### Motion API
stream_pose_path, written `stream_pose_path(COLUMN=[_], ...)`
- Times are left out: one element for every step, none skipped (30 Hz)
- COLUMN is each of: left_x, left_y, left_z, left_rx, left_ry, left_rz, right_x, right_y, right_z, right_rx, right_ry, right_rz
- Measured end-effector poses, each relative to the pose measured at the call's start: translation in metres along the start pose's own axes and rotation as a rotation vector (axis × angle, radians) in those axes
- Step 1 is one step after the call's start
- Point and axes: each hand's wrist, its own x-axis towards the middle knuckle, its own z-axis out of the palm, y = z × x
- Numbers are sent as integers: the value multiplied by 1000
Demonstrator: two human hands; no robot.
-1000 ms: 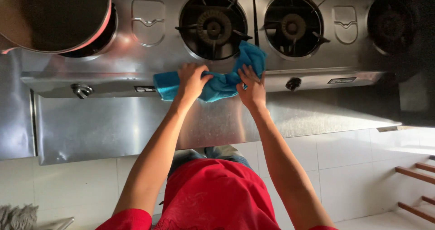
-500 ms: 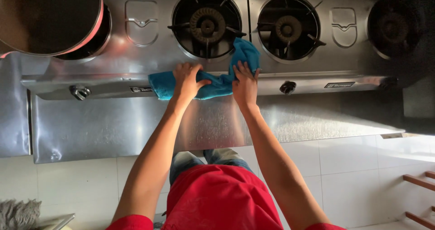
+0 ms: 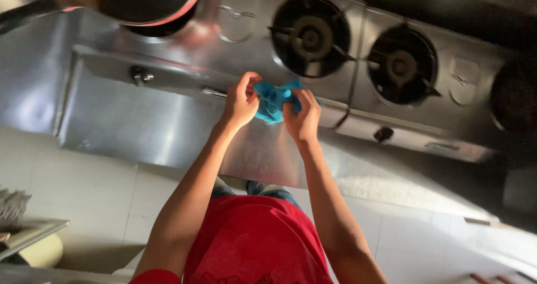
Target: Cleaning the stove and preparing a scale for weighing.
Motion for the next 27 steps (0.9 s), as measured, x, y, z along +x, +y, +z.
stream_pose_path(left_x=[0,0,-4,-8,-9,-8,-6,-4,-3,2,6,10,15,20,27,34,38,42,44,46,47,51,52,54,55,56,62], left_y=[-3,-6,-9,-8,-8,-7,-12,-18,-23,-31,-39,-47,-67,-87,-107,-111,-113,-116,-128,-140,-151,-164,-177,-190,-187,-184,-182], left_z=[-20,-42,-62,-87,-110,-134,-157,-181,-206,-231,-258,-284,-307,-330,-350,-369,-384,-399,-412,-423,-433,-444,-454,-463,-475,-486,-496], left_rx=[14,-11,-41,-33,62,158,163,96,28,32,87,143,151,69,-18,-13,-163,-314,-313,-387,-463,-463,-442,-422,-420,-474,-529], left_ry=[25,19,7,27,62,93,102,45,-23,-22,-70,-118,-133,-89,-42,-53,18,91,90,82,73,72,46,21,18,14,8], left_rz=[-4,-91,-183,-191,-76,38,41,-118,-278,-277,-288,-298,-294,-342,-387,-381,-426,-470,-469,-490,-510,-510,-529,-548,-558,-517,-470], right_x=[3,6,6,6,8,11,14,17,17,22,25,29,32,36,42,47,51,56,60,65,68,75,79,83,85,87,93], right_y=[-6,-11,-18,-34,-50,-66,-76,-86,-97,-105,-114,-124,-126,-128,-128,-125,-122,-118,-123,-127,-131,-146,-159,-171,-168,-164,-159], right_z=[13,26,39,52,64,76,94,113,132,153,174,195,219,243,265,290,312,333,352,369,385,400,414,427,445,462,478], right_rx=[16,-18,-56,-45,24,92,98,137,175,179,28,-125,-119,-190,-265,-265,-108,50,51,159,267,267,454,641,642,821,1001], right_ry=[-21,-19,-16,-35,-68,-102,-106,-143,-177,-178,-164,-152,-138,-81,-26,-14,-51,-90,-89,-184,-281,-280,-312,-341,-339,-313,-282], right_rz=[-12,-56,-93,-98,-64,-29,-37,113,271,270,141,13,23,-40,-107,-101,43,185,186,370,553,554,665,774,785,829,862])
